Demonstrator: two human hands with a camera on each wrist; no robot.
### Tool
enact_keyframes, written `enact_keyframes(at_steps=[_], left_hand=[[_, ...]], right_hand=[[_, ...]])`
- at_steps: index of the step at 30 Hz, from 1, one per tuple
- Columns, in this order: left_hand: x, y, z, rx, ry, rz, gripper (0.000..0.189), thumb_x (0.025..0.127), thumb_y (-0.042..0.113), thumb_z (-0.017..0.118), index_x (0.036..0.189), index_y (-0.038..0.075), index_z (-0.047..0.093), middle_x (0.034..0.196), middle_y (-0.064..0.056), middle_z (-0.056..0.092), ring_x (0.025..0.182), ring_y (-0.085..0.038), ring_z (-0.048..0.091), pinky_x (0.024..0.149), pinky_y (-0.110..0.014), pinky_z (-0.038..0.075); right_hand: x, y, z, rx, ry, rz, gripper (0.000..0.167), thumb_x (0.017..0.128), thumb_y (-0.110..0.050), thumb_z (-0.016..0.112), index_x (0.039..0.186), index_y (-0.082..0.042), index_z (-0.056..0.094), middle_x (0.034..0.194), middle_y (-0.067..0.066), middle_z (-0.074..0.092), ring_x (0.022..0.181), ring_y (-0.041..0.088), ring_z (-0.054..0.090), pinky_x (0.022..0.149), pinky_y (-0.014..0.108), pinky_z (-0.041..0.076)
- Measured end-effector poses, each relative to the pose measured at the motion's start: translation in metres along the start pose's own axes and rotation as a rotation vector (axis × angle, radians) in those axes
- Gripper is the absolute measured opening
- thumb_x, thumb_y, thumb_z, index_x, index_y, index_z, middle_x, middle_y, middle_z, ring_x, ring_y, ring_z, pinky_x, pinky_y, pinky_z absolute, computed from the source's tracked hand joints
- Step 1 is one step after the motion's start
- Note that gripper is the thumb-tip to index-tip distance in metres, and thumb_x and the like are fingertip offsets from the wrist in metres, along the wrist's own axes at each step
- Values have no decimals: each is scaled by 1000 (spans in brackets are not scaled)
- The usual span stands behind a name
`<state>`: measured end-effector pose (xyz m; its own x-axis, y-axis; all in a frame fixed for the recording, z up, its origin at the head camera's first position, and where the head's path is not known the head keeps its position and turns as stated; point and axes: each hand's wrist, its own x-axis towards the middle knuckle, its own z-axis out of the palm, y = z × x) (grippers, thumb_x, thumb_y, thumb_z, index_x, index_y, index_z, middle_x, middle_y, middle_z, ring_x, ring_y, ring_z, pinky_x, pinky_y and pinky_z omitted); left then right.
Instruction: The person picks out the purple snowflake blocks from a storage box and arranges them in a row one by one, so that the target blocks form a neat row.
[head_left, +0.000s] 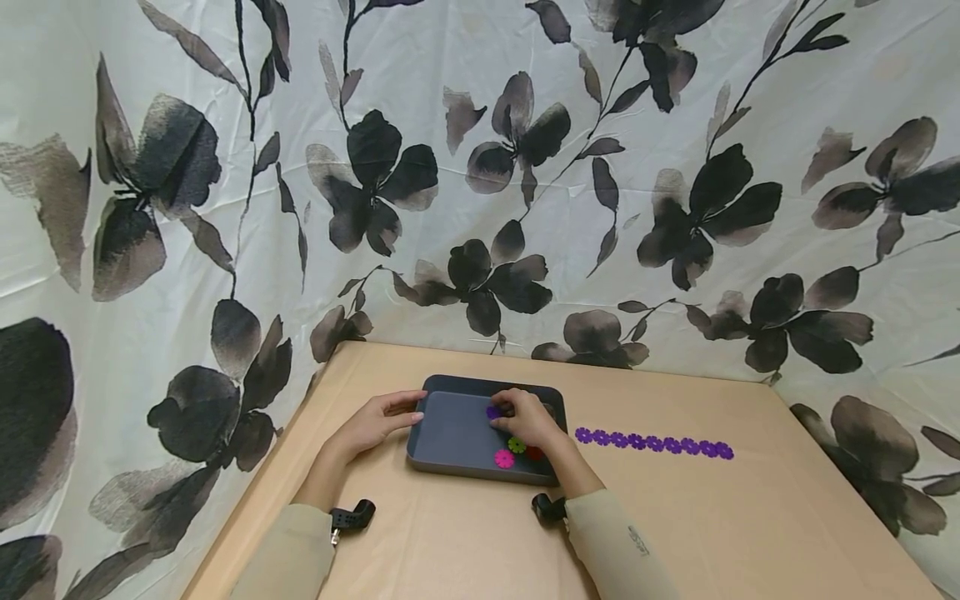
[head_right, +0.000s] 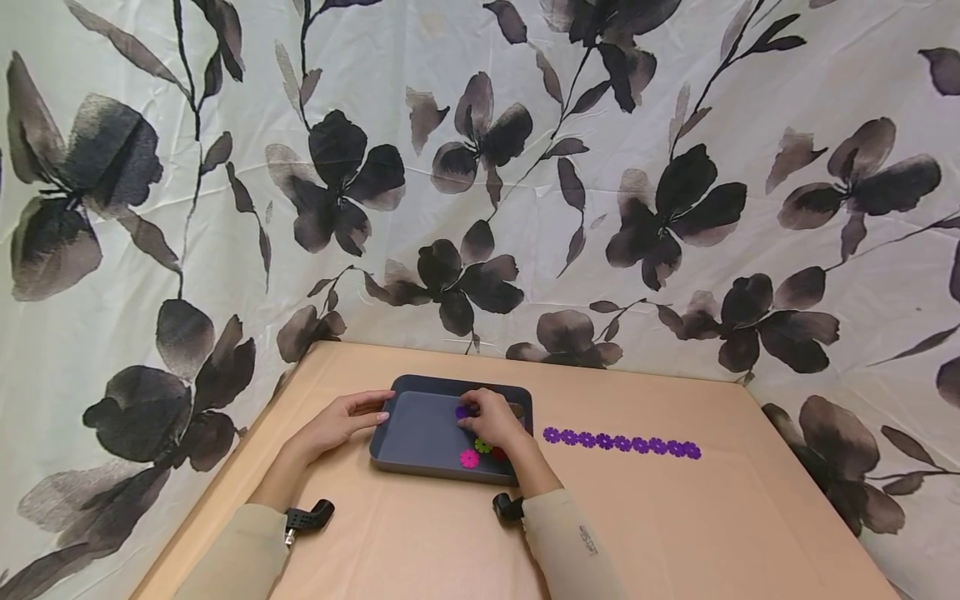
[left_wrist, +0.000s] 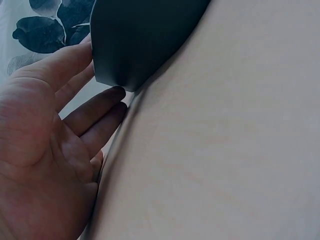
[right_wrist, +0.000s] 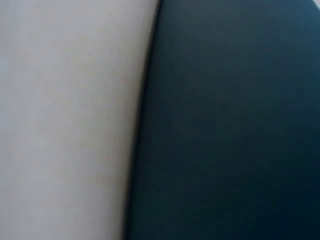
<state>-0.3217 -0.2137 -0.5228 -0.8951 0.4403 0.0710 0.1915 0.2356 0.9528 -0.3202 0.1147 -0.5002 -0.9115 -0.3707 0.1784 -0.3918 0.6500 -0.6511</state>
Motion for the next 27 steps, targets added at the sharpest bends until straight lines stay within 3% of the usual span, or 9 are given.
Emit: enact_keyframes(at_steps=[16, 27], left_hand=[[-1, 0, 0, -5, -6, 3, 61, 98, 30, 75, 151, 9, 55, 157, -11, 52, 149, -30, 46, 120, -45, 40], [-2, 0, -2, 20, -5, 12, 61, 99, 30, 73, 152, 7, 53, 157, -14, 52, 148, -33, 46, 117, -34, 46]], right_hand=[[1, -2, 3, -44, -50, -3, 12, 92, 0, 76, 102, -7, 76, 101, 6, 68, 89, 16, 62, 84, 38, 56], [-2, -7, 1, -37, -8, 3, 9, 88, -3, 82, 94, -8, 77, 97, 4, 62, 84, 14, 61, 77, 29, 54]])
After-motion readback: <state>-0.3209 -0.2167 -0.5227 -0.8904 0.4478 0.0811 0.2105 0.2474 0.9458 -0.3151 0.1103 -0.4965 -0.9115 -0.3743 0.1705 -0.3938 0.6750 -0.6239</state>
